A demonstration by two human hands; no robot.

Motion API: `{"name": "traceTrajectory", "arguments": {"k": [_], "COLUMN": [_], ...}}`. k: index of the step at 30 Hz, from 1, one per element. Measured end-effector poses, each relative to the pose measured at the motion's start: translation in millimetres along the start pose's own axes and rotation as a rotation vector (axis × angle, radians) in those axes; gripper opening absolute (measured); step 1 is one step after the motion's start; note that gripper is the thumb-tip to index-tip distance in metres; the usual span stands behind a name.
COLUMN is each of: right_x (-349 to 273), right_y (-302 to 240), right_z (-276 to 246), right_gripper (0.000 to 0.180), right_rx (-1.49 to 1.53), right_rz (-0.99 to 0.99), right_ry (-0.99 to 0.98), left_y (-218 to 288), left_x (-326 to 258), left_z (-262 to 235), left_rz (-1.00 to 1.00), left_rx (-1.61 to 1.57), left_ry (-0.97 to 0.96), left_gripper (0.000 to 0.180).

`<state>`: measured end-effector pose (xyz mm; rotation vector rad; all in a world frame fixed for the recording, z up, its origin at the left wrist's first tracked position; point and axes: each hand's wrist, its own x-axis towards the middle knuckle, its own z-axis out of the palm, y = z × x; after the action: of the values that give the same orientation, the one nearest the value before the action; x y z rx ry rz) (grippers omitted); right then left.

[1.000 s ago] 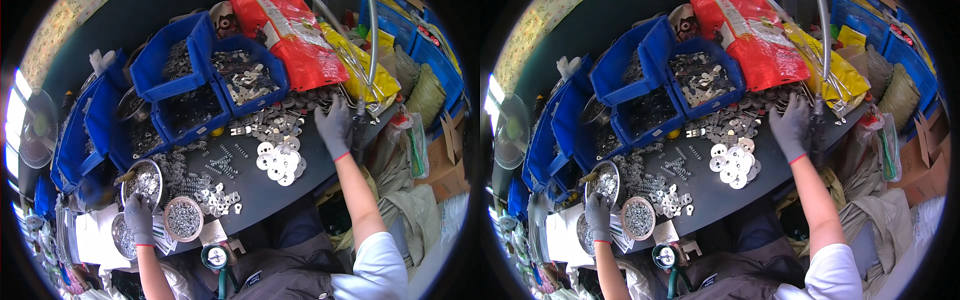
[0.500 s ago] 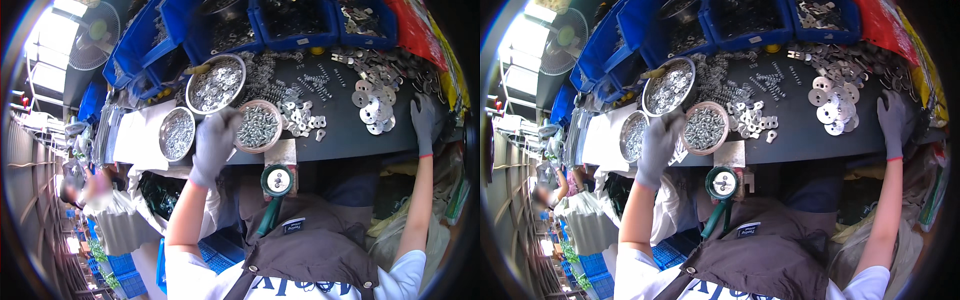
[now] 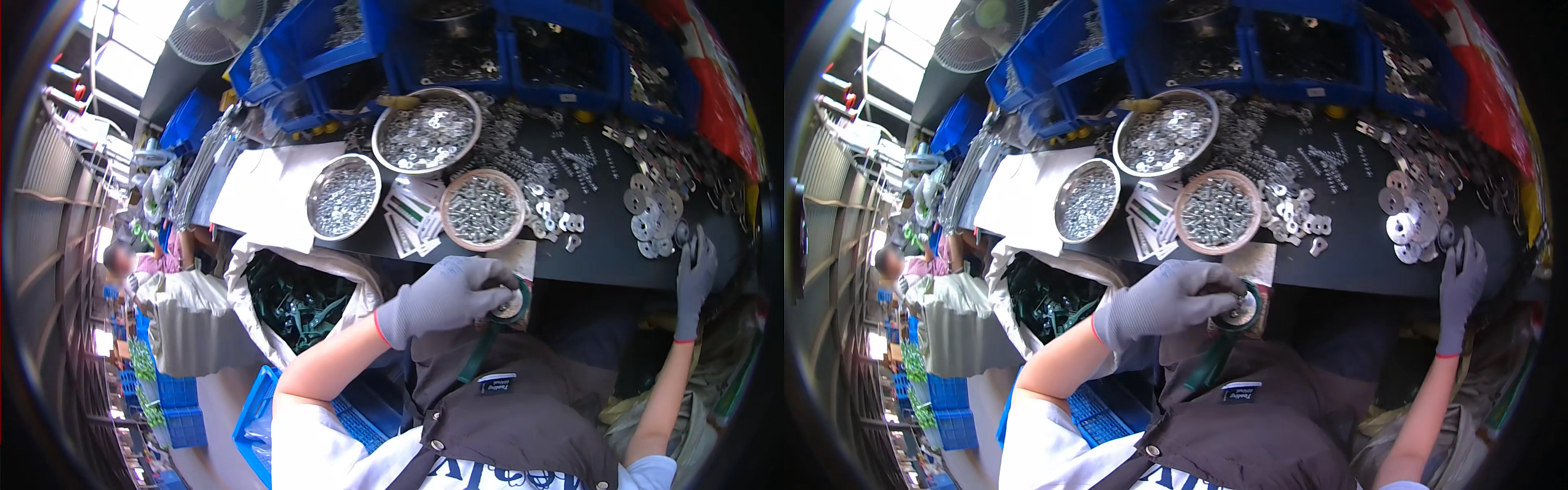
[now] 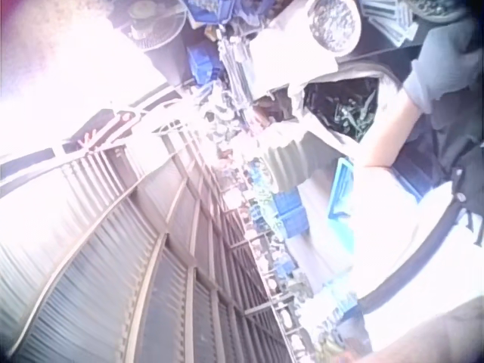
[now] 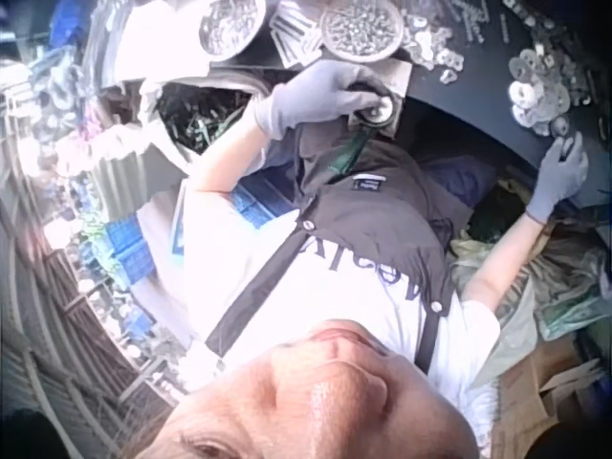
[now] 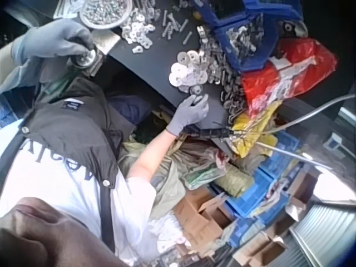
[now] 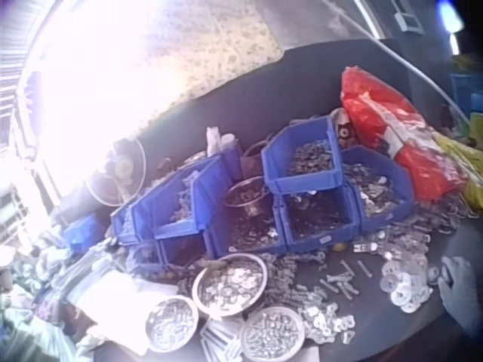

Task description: The person assembles caulking guns by fitting components together and fastening screws with a power screwdriver. They attach a clear plastic tube, stick a label on it, bag the assembly, and place it into a crate.

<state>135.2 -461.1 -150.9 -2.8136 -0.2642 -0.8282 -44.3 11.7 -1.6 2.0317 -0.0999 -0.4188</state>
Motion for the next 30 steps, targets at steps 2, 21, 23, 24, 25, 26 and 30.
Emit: {"name": "traceTrajectory", "arguments": {"k": [2, 21, 23, 24, 25, 26, 30], "right_x": [-8.2, 13.5, 17.1, 11.6, 3.2, -0.9, 2.3], "right_y": [11.6, -30.6, -106.3, -144.7, -183.8, -218.5, -294.2], "right_z": [2.6, -61.9, -88.8, -104.9, -115.6, -121.7, -123.5], "right_gripper": [0.042, 0.044, 0.039, 0.04, 0.043, 0.047, 0.048], "right_rx": [-0.068, 0.035, 0.625, 0.714, 0.757, 0.875, 1.033], "right_rz": [-0.13, 0.228, 0.342, 0.282, 0.146, 0.105, -0.271], "right_ry": [0.038, -0.234, -0.279, -0.338, -0.345, -0.501, -0.736], "left_y": [-7.8, -166.9, -165.0, -161.3, -155.4, -147.1, -97.9], "left_x": [-7.7, -19.5, -18.0, -17.2, -15.7, -16.2, -26.9], "left_z": [-7.4, -153.2, -153.4, -152.9, -150.0, -145.4, -98.9], "left_rz": [0.165, -0.086, 0.0, 0.005, 0.067, 0.129, 0.259], "left_rx": [0.27, 0.993, 1.016, 1.025, 1.003, 0.98, 0.835], "left_ry": [0.215, 0.985, 1.027, 1.027, 1.045, 1.061, 0.976], "left_gripper": [0.038, 0.014, 0.014, 0.013, 0.013, 0.012, 0.012]}}
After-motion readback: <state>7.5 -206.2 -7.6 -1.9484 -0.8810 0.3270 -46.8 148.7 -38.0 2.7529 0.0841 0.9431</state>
